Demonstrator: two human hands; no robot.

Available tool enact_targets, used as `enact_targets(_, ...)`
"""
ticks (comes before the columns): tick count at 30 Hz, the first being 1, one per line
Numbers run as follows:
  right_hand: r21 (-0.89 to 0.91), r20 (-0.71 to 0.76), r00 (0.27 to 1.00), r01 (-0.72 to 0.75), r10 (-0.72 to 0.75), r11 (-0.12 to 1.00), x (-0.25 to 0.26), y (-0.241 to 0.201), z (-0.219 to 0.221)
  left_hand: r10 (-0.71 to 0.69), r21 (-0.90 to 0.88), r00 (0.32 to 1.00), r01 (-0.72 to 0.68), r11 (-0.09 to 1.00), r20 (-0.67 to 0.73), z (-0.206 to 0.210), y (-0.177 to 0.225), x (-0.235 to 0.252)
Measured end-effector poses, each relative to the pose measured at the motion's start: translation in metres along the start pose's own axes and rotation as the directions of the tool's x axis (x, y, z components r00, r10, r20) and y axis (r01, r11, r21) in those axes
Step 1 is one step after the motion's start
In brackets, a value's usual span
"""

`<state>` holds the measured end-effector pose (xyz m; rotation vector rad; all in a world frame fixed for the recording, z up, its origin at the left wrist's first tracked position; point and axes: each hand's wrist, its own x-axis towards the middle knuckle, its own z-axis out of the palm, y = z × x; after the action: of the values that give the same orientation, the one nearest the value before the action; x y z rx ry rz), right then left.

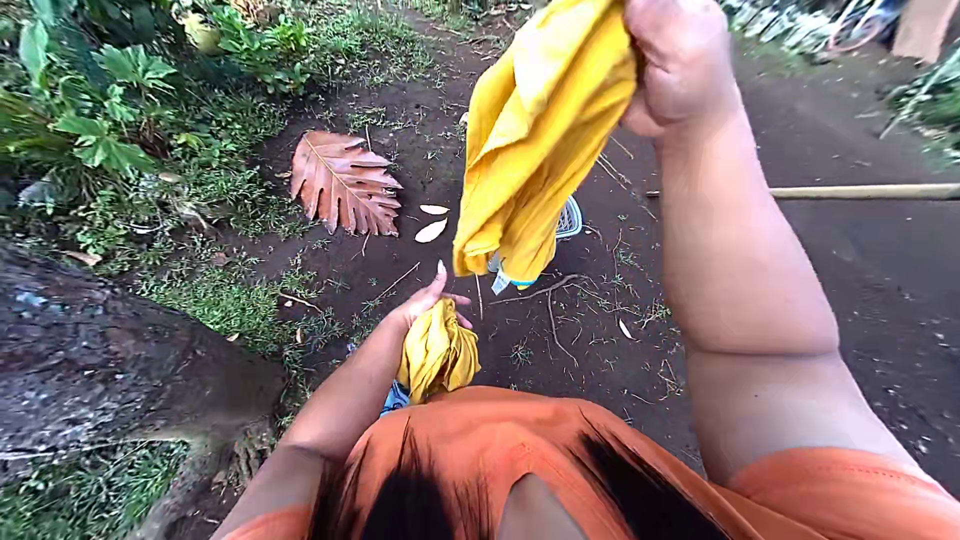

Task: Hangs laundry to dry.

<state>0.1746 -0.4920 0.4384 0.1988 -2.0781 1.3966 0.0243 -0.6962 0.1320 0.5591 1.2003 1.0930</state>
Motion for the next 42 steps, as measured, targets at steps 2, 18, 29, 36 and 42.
enact_targets(2, -0.024, 0.125, 0.989, 0.089, -0.085, 0.996, -0.048, -0.017, 0.014, 0.177, -0.105, 0.978, -0.189, 0.976, -0.113, -0.004, -0.016, 0.007)
enact_targets(18, 0.559, 0.085, 0.694, -0.627, 0.714, 0.543, -0.133, 0.213, 0.164, 0.747, 0.208, 0.519, -0.854, 0.478, 0.416, 0.011, 0.242, -0.123)
enact_targets(29, 0.127, -0.496, 0.724, -0.487, 0.48, 0.864, -0.06, 0.125, -0.021, 0.726, 0.821, 0.579, -0.16, 0.548, -0.371, -0.1, 0.279, -0.249)
enact_targets(36, -0.127, -0.792, 0.577, 0.168, -0.202, 0.978, 0.062, -0.078, -0.063, 0.977, 0.844, -0.133, -0.531, 0.07, -0.165, -0.105, 0.374, -0.282)
enact_targets(42, -0.733, -0.648, 0.241, 0.063, -0.723, 0.678, 0.093, -0.019, 0.08, 0.819, 0.812, -0.514, -0.573, -0.108, -0.254, 0.04, 0.269, -0.175)
